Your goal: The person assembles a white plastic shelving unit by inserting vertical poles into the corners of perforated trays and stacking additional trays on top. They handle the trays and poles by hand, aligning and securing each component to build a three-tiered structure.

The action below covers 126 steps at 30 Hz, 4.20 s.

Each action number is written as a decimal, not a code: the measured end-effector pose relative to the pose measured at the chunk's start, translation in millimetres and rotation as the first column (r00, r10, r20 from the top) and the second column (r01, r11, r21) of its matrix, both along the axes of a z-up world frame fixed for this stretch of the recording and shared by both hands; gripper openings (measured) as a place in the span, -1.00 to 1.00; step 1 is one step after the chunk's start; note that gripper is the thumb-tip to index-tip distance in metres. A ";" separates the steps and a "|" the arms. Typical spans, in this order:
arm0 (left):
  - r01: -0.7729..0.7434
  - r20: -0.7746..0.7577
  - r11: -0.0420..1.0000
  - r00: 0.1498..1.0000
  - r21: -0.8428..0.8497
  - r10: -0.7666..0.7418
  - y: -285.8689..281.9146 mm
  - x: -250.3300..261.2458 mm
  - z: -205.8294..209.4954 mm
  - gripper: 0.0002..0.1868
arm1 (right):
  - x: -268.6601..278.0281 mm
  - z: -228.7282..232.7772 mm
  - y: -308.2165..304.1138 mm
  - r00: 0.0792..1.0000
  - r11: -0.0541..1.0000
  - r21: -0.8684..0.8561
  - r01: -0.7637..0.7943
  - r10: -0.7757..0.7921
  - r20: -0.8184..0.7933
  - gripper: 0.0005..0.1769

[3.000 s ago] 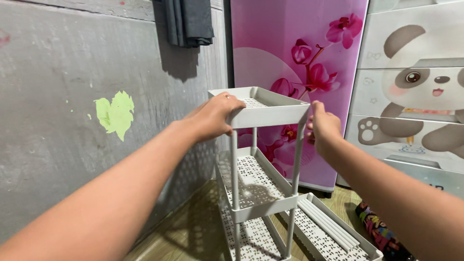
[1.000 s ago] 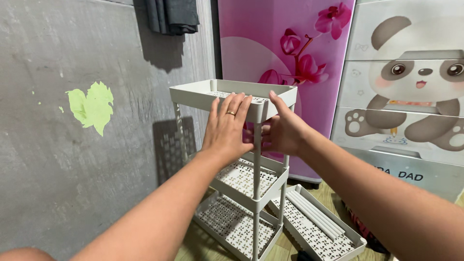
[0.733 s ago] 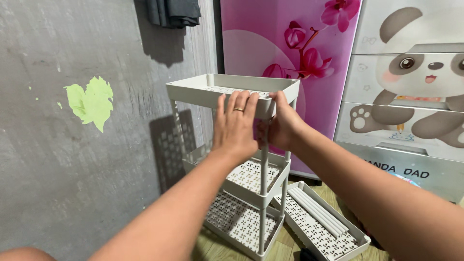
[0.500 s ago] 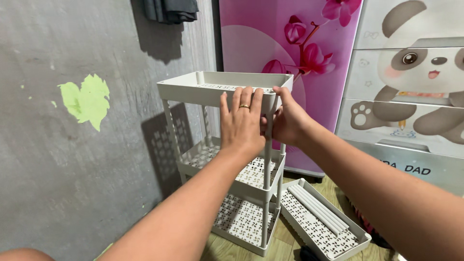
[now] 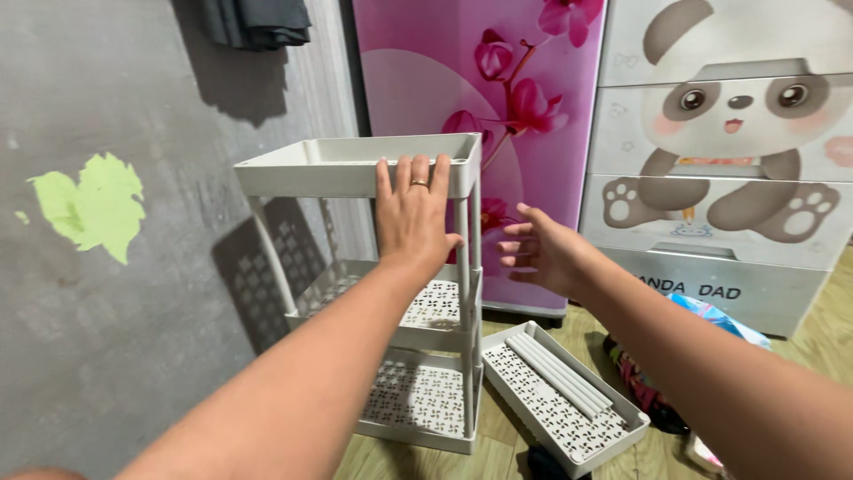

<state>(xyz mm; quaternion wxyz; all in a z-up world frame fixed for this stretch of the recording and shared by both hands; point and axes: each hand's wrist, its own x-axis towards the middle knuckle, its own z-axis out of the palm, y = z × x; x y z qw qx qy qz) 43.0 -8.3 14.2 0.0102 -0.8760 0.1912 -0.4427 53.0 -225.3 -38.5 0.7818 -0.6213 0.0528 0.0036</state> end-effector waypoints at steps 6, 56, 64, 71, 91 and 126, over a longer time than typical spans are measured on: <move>-0.047 0.023 0.999 0.999 0.009 0.046 -15.8 17.5 0.1 0.19 | -11.9 -9.2 -21.7 1.000 0.994 -0.106 0.007 -0.008 -0.009 -0.60; 0.336 -0.639 0.939 0.739 0.075 -0.213 -85.9 6.6 -242.5 -0.28 | -83.2 -306.9 -80.4 0.823 -0.187 -0.816 -0.547 0.060 -0.565 -0.60; 0.367 -0.643 0.928 0.725 0.057 -0.248 -101.0 21.0 -257.4 -0.29 | -81.3 -358.2 -83.1 0.804 0.190 -0.799 -0.570 -0.071 -0.590 -0.66; 0.338 -0.677 0.940 0.703 0.050 -0.216 -104.4 27.1 -266.1 -0.27 | -75.5 -352.8 -107.9 0.853 -0.029 -0.855 -0.518 -0.088 -0.514 -0.38; 0.321 -0.787 0.946 0.597 0.053 -0.158 -107.8 16.0 -240.1 -0.26 | -61.1 -314.6 -98.7 0.926 0.390 -0.921 -0.012 -0.342 -0.157 -0.72; 0.238 -0.492 0.886 0.759 -0.399 -0.426 -55.0 -36.9 20.7 -0.54 | -61.2 13.3 -62.2 0.975 0.945 0.251 0.210 -0.223 0.024 -0.74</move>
